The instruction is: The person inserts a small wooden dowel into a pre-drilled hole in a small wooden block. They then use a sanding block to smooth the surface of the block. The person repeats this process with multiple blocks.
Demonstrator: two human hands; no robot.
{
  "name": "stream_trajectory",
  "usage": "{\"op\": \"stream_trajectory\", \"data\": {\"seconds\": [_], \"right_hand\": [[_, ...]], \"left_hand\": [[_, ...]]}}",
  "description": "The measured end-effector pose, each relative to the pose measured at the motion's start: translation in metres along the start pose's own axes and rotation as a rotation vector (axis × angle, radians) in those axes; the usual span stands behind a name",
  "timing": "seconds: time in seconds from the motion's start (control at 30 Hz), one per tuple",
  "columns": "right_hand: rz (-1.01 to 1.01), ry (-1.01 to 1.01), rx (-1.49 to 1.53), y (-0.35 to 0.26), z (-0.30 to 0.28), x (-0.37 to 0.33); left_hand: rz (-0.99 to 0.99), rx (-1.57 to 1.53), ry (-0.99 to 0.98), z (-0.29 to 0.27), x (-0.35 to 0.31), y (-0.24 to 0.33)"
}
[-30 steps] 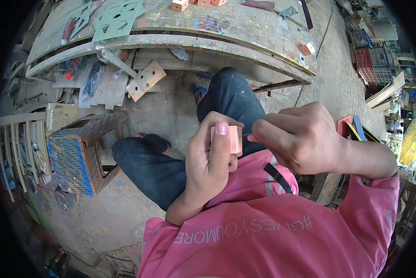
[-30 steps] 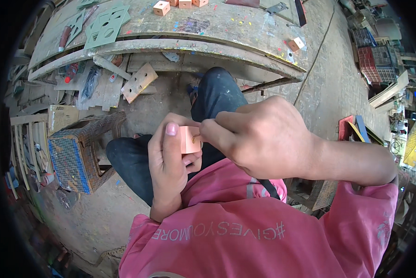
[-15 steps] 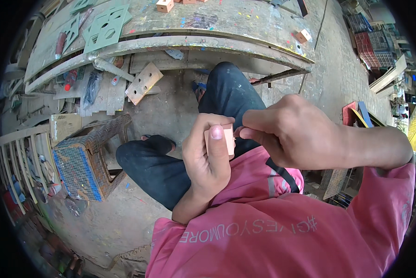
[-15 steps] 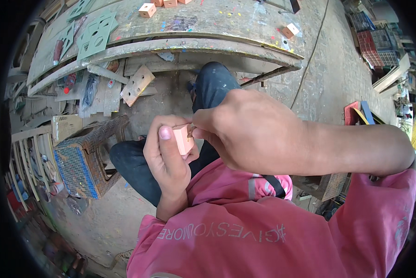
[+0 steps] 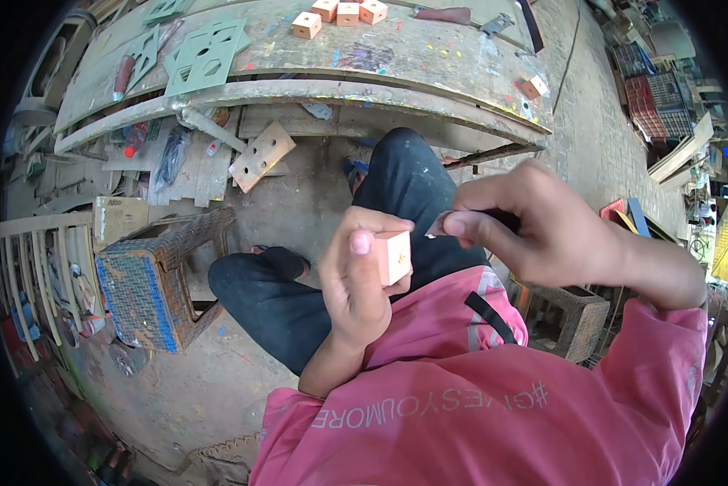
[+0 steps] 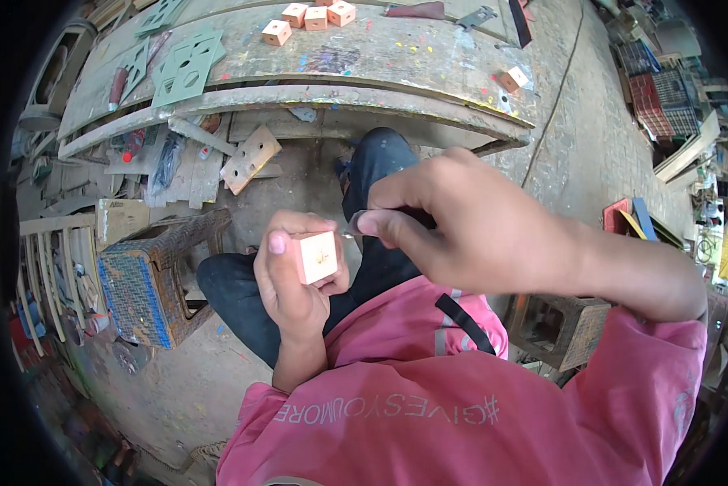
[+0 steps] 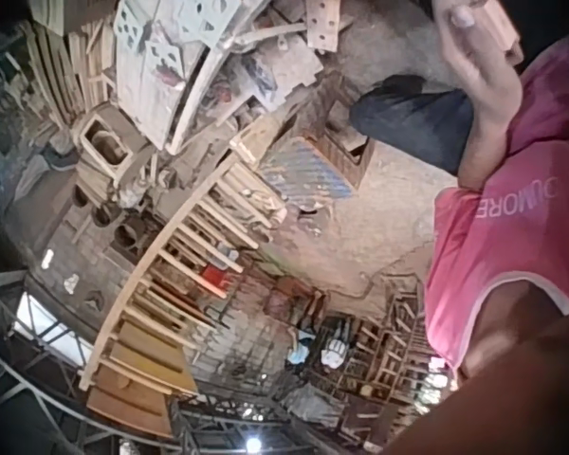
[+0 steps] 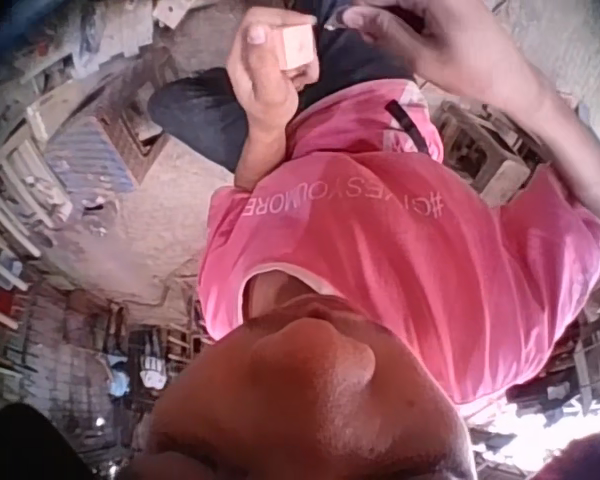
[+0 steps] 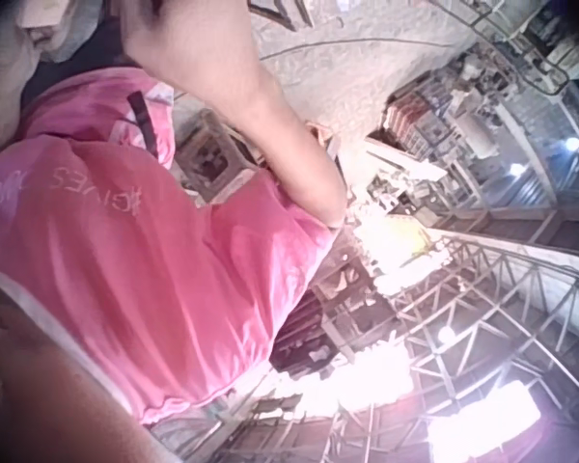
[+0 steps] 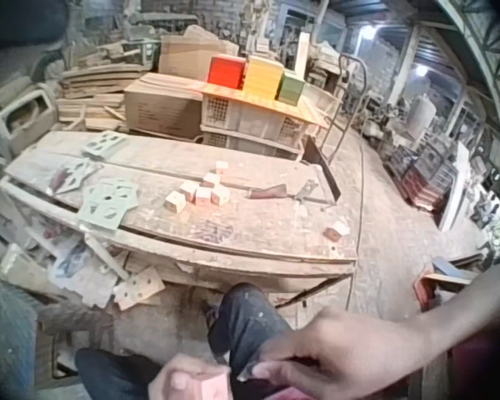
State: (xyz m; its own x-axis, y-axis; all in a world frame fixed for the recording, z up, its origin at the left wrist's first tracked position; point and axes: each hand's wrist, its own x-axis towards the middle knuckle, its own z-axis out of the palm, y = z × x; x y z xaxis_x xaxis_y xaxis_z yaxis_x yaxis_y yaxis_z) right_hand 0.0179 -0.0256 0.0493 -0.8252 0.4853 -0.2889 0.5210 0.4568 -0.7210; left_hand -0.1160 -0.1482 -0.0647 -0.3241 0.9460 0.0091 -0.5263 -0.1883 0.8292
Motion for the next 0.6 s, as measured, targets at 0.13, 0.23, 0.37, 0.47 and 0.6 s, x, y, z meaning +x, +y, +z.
{"op": "stream_trajectory", "data": {"seconds": [0.13,0.23,0.37,0.47,0.6], "right_hand": [[-0.297,0.132,-0.249,-0.004,0.013,-0.007],[-0.295,0.087,-0.382,-0.013,0.015,-0.005],[-0.352,0.050,-0.499,-0.011,0.018,-0.004],[-0.389,0.050,-0.603,-0.012,0.020,-0.004],[-0.287,0.030,-0.530,-0.020,0.022,-0.004]], "left_hand": [[-0.116,-0.048,-0.006,0.001,-0.001,0.006],[-0.161,-0.059,0.003,0.002,-0.003,0.011],[-0.159,-0.014,-0.015,0.001,-0.005,0.014],[-0.111,0.028,-0.014,-0.001,-0.005,0.013],[0.195,0.312,0.102,0.003,-0.010,0.002]]}}
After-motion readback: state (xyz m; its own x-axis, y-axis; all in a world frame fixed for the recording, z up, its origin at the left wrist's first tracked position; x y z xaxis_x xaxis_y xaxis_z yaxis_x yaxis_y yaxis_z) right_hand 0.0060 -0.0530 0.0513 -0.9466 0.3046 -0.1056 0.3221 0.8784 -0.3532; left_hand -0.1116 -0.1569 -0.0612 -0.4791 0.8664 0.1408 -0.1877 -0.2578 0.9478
